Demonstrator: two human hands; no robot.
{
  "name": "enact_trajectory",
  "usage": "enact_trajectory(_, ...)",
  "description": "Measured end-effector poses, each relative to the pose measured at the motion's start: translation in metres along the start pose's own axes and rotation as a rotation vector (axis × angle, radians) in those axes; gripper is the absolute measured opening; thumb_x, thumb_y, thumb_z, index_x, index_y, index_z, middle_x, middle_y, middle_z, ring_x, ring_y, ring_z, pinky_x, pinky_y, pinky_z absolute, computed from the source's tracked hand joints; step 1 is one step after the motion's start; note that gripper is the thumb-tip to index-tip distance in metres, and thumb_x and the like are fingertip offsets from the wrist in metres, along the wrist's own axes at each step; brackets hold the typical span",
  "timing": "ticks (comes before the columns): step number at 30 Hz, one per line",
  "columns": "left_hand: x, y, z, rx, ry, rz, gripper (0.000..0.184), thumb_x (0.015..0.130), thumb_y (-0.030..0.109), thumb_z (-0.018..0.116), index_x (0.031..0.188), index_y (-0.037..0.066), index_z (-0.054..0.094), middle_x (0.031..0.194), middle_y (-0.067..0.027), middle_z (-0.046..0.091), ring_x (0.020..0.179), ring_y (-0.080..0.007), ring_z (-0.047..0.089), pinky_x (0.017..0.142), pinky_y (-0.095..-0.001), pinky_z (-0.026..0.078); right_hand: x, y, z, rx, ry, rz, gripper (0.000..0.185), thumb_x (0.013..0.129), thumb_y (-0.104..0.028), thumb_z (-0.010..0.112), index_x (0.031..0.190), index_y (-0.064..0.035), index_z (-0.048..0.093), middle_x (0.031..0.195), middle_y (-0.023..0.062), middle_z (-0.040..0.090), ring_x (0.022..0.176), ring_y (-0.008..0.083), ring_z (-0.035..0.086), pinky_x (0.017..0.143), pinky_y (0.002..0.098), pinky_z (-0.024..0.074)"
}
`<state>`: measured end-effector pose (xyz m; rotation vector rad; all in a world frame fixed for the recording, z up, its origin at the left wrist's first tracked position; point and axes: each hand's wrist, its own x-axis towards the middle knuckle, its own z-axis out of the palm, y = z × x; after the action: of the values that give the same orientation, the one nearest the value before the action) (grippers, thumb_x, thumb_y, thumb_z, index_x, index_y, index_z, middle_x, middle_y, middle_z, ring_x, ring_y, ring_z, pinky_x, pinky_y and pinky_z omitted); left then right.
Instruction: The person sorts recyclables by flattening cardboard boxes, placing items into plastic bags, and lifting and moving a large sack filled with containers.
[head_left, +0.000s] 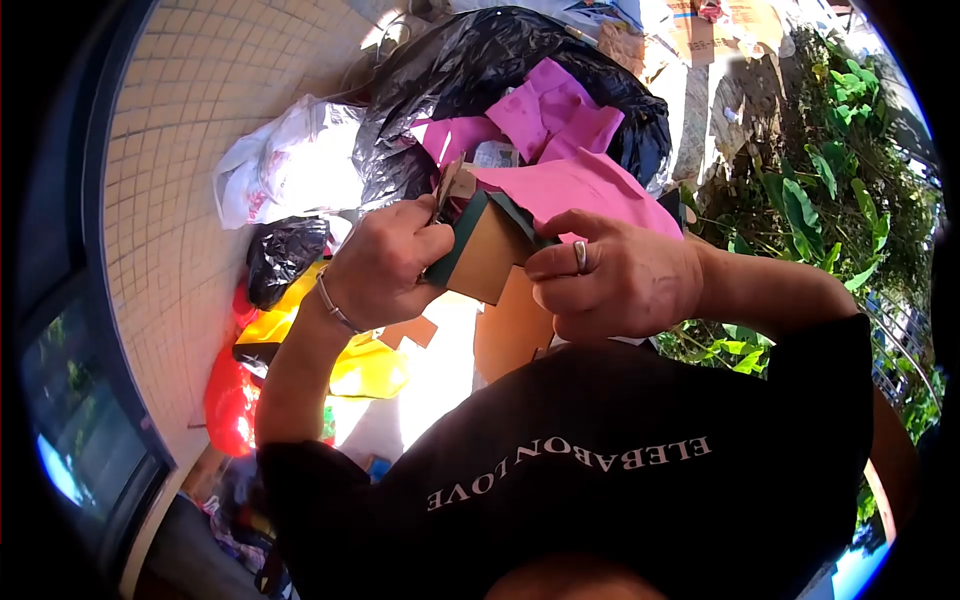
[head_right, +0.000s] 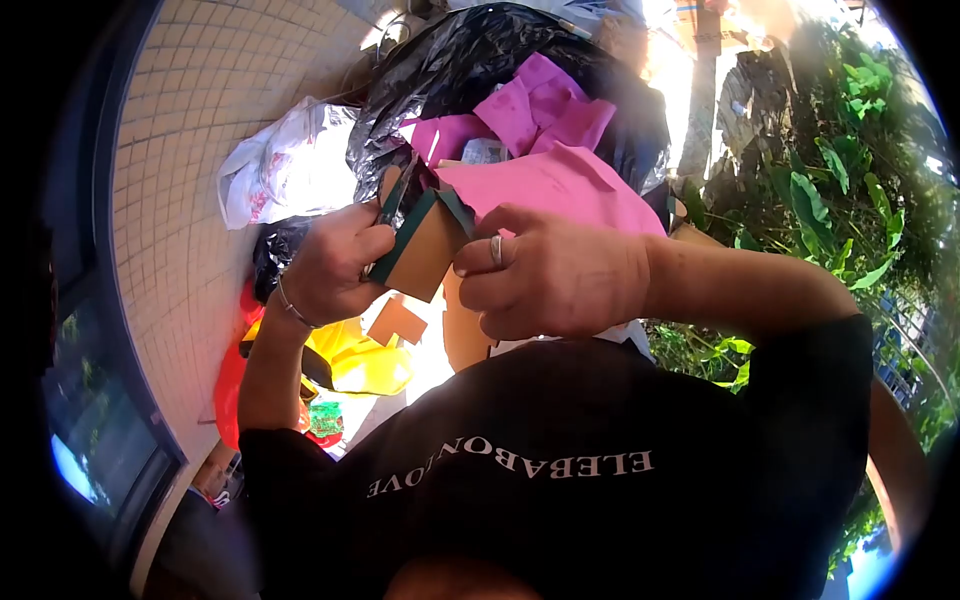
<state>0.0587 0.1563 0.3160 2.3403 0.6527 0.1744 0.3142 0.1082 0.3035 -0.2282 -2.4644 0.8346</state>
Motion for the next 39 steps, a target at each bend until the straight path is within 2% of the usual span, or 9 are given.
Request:
enact_trajectory(6, 0.003, -0.025, -0.014, -0.052, -0.023, -0.097, 0.022, 0.060, 0.005, 0.069, 0.074, 0.002, 0.053, 0.071, -0.0148, 0.053, 0.066, -0.0350, 0.055, 0.055, -0.0381, 0.044, 0.004, 0.033, -0.021, -0.033, -0.036, 0.029, 0.017, 0.059, -0.010, 0.064, 0.062, -0.0039, 0.048, 0.085, 0.0061, 0.054, 0.088, 0.0252, 0.057, 0.071, 0.0351, 0.0471)
enact_trajectory(8, 0.004, -0.029, -0.020, -0.052, -0.039, -0.119, 0.020, 0.063, 0.004, 0.070, 0.076, 0.001, 0.055, 0.072, -0.0144, 0.055, 0.066, -0.0317, 0.057, 0.056, -0.0357, 0.045, 0.009, 0.048, -0.019, 0.110, 0.116, -0.046, 0.019, 0.069, -0.006, 0.062, 0.062, -0.0028, 0.044, 0.078, 0.0066, 0.045, 0.079, 0.0259, 0.050, 0.067, 0.0344, 0.0436)
enact_trajectory(14, -0.021, -0.049, -0.028, -0.379, -0.013, -0.226, 0.014, 0.079, 0.006, 0.066, 0.091, -0.001, 0.062, 0.079, -0.0067, 0.062, 0.070, -0.0135, 0.059, 0.061, -0.0235, 0.046, -0.020, 0.068, -0.044, 0.085, 0.165, 0.063, 0.018, 0.067, 0.003, 0.065, 0.059, 0.0001, 0.049, 0.086, 0.0090, 0.055, 0.082, 0.0253, 0.057, 0.067, 0.0336, 0.0476)
enact_trajectory(18, -0.043, -0.070, -0.026, -0.500, -0.001, -0.485, 0.016, 0.080, 0.005, 0.066, 0.095, 0.001, 0.063, 0.084, -0.0034, 0.065, 0.073, -0.0104, 0.060, 0.067, -0.0216, 0.048, -0.061, 0.099, -0.034, -0.173, 0.227, 0.433, 0.013, 0.070, 0.001, 0.063, 0.077, -0.0024, 0.053, 0.100, 0.0108, 0.056, 0.088, 0.0279, 0.059, 0.075, 0.0340, 0.0484)
enact_trajectory(22, -0.077, -0.099, -0.021, -0.772, 0.149, -0.665, 0.020, 0.077, 0.001, 0.067, 0.096, 0.002, 0.064, 0.089, -0.0025, 0.065, 0.078, -0.0109, 0.061, 0.073, -0.0230, 0.049, -0.117, 0.144, 0.005, 0.035, 0.704, 0.813, 0.021, 0.077, -0.007, 0.058, 0.098, -0.0078, 0.058, 0.102, 0.0074, 0.058, 0.095, 0.0272, 0.059, 0.081, 0.0348, 0.0470)
enact_trajectory(26, -0.107, -0.121, -0.014, -1.035, 0.407, -0.721, 0.029, 0.072, -0.005, 0.067, 0.100, 0.002, 0.062, 0.094, -0.0055, 0.064, 0.086, -0.0150, 0.061, 0.079, -0.0266, 0.049, -0.177, 0.167, 0.049, -0.081, 0.394, 1.238, 0.030, 0.075, -0.007, 0.057, 0.104, -0.0121, 0.060, 0.107, 0.0079, 0.059, 0.098, 0.0259, 0.059, 0.086, 0.0338, 0.0459)
enact_trajectory(32, -0.112, -0.136, -0.012, -1.103, 0.507, -0.727, 0.039, 0.069, -0.009, 0.066, 0.107, -0.001, 0.058, 0.102, -0.0071, 0.062, 0.095, -0.0192, 0.059, 0.086, -0.0301, 0.046, -0.128, 0.154, 0.107, -0.059, 0.411, 0.906, 0.079, 0.064, -0.024, 0.071, 0.135, -0.0224, 0.037, 0.137, 0.0119, 0.035, 0.125, 0.0304, 0.038, 0.097, 0.0425, 0.0378)
enact_trajectory(34, -0.112, -0.142, -0.011, -1.070, 0.492, -0.749, 0.040, 0.069, -0.009, 0.066, 0.108, -0.001, 0.057, 0.103, -0.0071, 0.061, 0.096, -0.0194, 0.059, 0.086, -0.0304, 0.046, -0.098, 0.137, 0.102, 0.247, 0.437, 0.832, 0.087, 0.061, -0.026, 0.072, 0.138, -0.0235, 0.032, 0.140, 0.0109, 0.031, 0.129, 0.0309, 0.032, 0.100, 0.0457, 0.0343)
enact_trajectory(39, -0.108, -0.145, -0.011, -1.054, 0.466, -0.749, 0.042, 0.070, -0.006, 0.067, 0.110, 0.000, 0.057, 0.103, -0.0069, 0.061, 0.095, -0.0193, 0.058, 0.086, -0.0307, 0.046, -0.093, 0.147, 0.122, -0.199, 0.445, 1.010, 0.062, 0.071, -0.008, 0.064, 0.129, -0.0177, 0.044, 0.120, 0.0133, 0.050, 0.109, 0.0324, 0.050, 0.090, 0.0392, 0.0431)
